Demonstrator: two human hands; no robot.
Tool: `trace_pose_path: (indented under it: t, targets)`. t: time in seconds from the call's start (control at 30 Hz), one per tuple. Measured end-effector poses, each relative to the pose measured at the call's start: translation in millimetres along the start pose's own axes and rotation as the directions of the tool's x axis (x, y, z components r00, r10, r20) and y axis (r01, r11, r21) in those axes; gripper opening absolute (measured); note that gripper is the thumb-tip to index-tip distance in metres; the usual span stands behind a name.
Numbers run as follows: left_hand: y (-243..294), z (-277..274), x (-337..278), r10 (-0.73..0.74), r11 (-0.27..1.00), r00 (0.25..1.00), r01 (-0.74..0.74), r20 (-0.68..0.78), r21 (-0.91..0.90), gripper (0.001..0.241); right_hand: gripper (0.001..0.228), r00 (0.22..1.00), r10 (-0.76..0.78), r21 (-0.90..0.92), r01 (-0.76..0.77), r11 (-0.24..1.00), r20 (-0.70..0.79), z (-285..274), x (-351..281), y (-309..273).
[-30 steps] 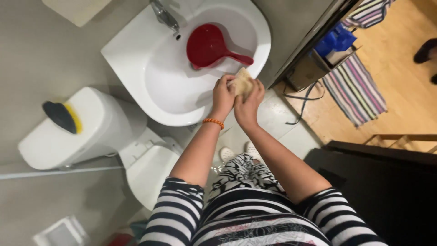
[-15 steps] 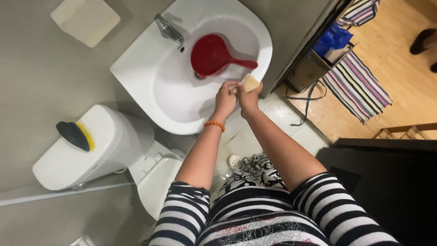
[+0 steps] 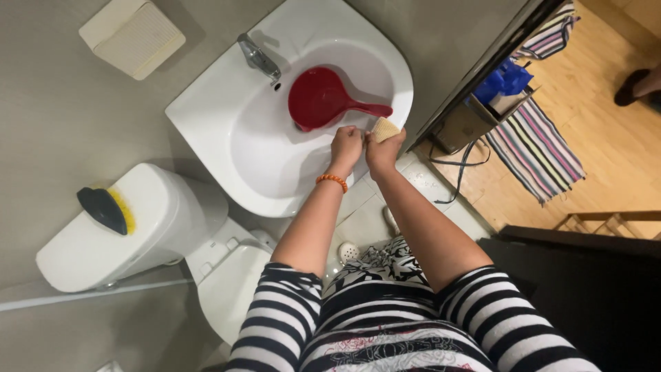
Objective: The person cleans a bathroom sink and toilet using a red scoop and a sponge. They pour water from the scoop onto the sponge and wipe the sink basin, faucet, and surrounding areas. The person then moves to the toilet, wiping the seat and lid with the sponge.
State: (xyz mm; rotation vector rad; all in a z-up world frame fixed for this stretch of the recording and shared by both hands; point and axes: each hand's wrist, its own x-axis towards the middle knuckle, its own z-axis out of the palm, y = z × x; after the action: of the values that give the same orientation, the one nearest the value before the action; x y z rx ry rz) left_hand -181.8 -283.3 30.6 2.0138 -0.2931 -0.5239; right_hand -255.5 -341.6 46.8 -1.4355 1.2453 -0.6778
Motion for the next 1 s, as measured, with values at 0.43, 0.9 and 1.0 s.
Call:
trace_pose_path:
  t: [0.43,0.9,1.0]
  targets:
    - [-26.6,66.3,114.2,-0.200,0.129,0.897,0.422,0.393,-0.897,0.043,0.090,0.995,-0.088,-0.164,0.096,0.982,0.052,-2.1,56.2,-8.5]
    - [55.2,4.2,-20.2,-0.360,0.896,0.900,0.261,-0.244,-0.359,0.030,0.099,0.932,-0.275,-0.457,0.357,0.815,0.237,-10.4,108.1,-44.7]
    - [31.2,-4.2,-31.9,-0.172,0.977,0.927,0.204,-0.334,0.061,0.035,0.099,0.906,-0.246,-0.543,0.405,0.735,0.343,-11.4,117.8,-73.0]
